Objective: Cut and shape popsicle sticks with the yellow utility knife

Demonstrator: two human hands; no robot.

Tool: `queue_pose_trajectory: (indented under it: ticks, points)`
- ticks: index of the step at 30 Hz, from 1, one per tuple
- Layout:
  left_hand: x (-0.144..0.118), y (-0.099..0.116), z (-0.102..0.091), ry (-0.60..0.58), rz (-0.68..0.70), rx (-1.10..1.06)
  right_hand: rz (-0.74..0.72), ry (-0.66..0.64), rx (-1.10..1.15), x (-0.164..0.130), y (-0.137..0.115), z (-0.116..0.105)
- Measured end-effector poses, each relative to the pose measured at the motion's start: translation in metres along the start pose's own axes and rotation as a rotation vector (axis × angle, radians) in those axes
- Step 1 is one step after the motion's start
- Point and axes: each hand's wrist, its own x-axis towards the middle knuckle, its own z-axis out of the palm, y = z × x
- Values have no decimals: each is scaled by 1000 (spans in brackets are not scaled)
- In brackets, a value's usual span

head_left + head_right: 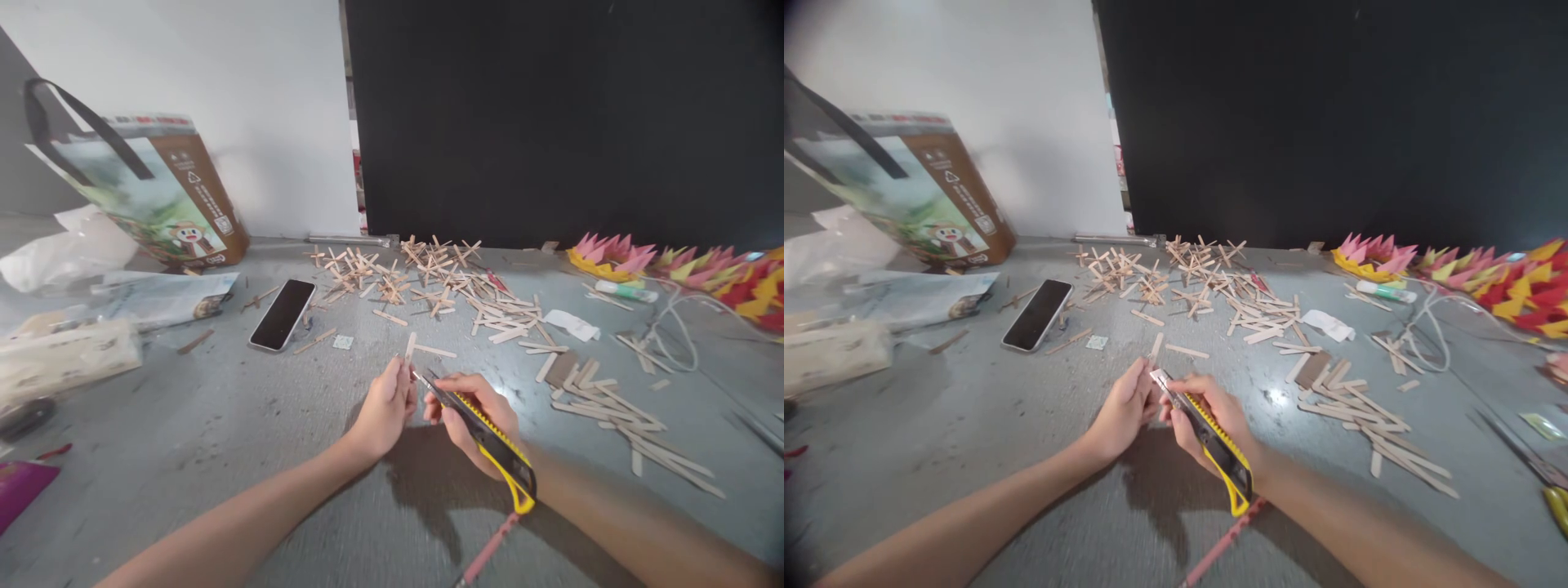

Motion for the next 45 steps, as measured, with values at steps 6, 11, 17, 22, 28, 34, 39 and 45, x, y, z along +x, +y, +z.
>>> queue_pose_trajectory:
  ticks: [6,11,17,22,28,34,39,45]
  points:
    - [4,0,-4,19,-20,-84,-58,102,-354,9,0,-17]
    - [7,2,-7,49,-15,-41,-138,122,-504,19,6,-30]
    - [11,1,-7,63,-56,-128,122,113,-148,19,24,-31]
    - [13,-2,-8,105,-85,-168,68,35,107,18,23,-38]
    - [14,0,-11,140,-80,-196,47,205,206,26,16,-36]
    - [15,-2,-9,135,-16,-539,32,171,45,22,27,-33]
    - [15,-4,-11,85,-25,-650,33,-2,-294,18,29,-37]
    - [14,3,-13,56,-41,-559,-155,-99,-388,19,26,-38]
